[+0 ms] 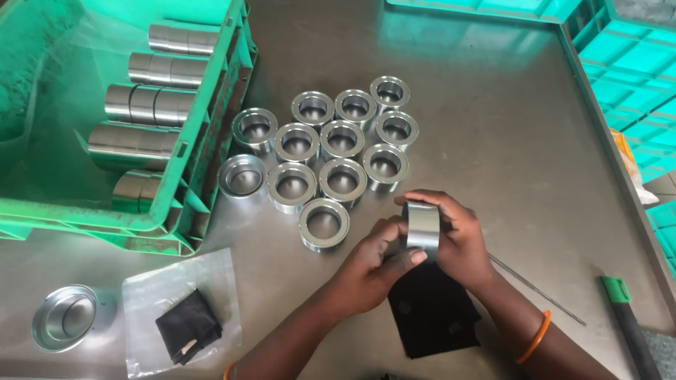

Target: Inspecting and cleaning metal rings at a workstation using an abrasive cloth.

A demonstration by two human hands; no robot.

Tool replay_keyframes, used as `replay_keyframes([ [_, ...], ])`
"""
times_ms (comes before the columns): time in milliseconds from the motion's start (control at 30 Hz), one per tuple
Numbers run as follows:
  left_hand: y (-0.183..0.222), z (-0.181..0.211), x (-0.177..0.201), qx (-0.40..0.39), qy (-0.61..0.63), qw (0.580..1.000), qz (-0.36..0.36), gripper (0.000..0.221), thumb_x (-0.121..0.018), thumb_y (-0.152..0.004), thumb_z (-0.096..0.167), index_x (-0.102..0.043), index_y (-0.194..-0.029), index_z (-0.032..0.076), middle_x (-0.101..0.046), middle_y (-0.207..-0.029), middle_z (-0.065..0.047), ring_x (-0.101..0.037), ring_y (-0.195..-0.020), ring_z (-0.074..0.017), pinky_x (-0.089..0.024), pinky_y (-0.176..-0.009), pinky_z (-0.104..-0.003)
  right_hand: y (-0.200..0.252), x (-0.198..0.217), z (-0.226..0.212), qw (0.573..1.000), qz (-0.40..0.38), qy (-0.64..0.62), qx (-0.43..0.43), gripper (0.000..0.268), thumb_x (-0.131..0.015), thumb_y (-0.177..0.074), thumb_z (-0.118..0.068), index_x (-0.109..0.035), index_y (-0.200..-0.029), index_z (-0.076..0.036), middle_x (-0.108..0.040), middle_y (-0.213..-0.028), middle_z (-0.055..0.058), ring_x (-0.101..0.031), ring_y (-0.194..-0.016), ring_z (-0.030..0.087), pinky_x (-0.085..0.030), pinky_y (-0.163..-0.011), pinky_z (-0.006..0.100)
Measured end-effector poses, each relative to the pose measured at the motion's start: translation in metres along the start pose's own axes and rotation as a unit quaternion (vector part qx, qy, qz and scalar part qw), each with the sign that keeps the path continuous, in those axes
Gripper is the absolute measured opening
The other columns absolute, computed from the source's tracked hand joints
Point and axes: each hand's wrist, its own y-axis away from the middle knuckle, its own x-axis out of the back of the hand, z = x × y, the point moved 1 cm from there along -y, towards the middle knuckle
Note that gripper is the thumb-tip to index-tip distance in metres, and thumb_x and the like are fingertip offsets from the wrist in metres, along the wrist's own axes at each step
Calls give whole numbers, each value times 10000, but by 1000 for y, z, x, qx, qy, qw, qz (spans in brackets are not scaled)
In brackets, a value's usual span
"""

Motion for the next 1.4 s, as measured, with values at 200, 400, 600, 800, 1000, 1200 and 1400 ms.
replay_keyframes([
  [200,5,8,-7,-194,-132,972,27,288,-711,-995,127,-599,-1239,23,-592,-1348,-129,-573,-1313,-252,-458,-1122,-385,3,19,28,973,-146,-162,-81,396,-642,-903,14,-649,-1299,6,-712,-1274,112,-702,-1154,182,-560,-998,324],
  [400,4,14,-11,-90,-6,996,-26,311,-686,-988,99,-587,-1275,28,-584,-1293,-122,-597,-1237,-243,-468,-1082,-350,13,17,-2,989,-1,118,86,438,-632,-910,9,-622,-1344,-47,-693,-1132,72,-707,-1056,144,-572,-925,298],
  [600,3,19,-5,-156,-71,985,-9,273,-734,-972,65,-613,-1208,-1,-607,-1258,-127,-608,-1200,-242,-482,-1058,-347,20,17,30,984,-129,-83,-87,385,-566,-945,96,-630,-1304,-26,-723,-1151,119,-711,-1090,218,-562,-946,339],
  [800,3,21,-7,-123,-57,991,-12,280,-742,-960,74,-618,-1199,-2,-605,-1237,-132,-614,-1156,-259,-495,-1015,-348,8,11,-21,996,7,89,33,482,-676,-845,49,-615,-1315,-44,-679,-1184,107,-708,-1092,222,-561,-931,340],
  [1000,4,18,-7,-127,-86,988,-6,297,-765,-949,83,-628,-1200,5,-628,-1228,-122,-633,-1153,-258,-508,-1013,-353,10,10,-16,998,-26,45,-24,497,-684,-841,34,-577,-1321,-44,-694,-1227,105,-713,-1128,204,-560,-940,336],
  [1200,3,21,-7,-182,-88,979,4,309,-766,-942,54,-612,-1205,0,-612,-1251,-127,-615,-1201,-276,-454,-1121,-391,26,14,37,980,-153,-75,-99,437,-556,-950,90,-608,-1364,-40,-702,-1265,135,-688,-1184,238,-538,-1012,355],
  [1400,3,25,-8,-129,-69,989,-2,310,-757,-949,77,-620,-1218,6,-613,-1236,-134,-626,-1167,-271,-501,-1024,-366,12,11,-13,997,-15,77,16,521,-642,-851,68,-611,-1354,-61,-669,-1196,101,-688,-1106,204,-557,-954,324],
])
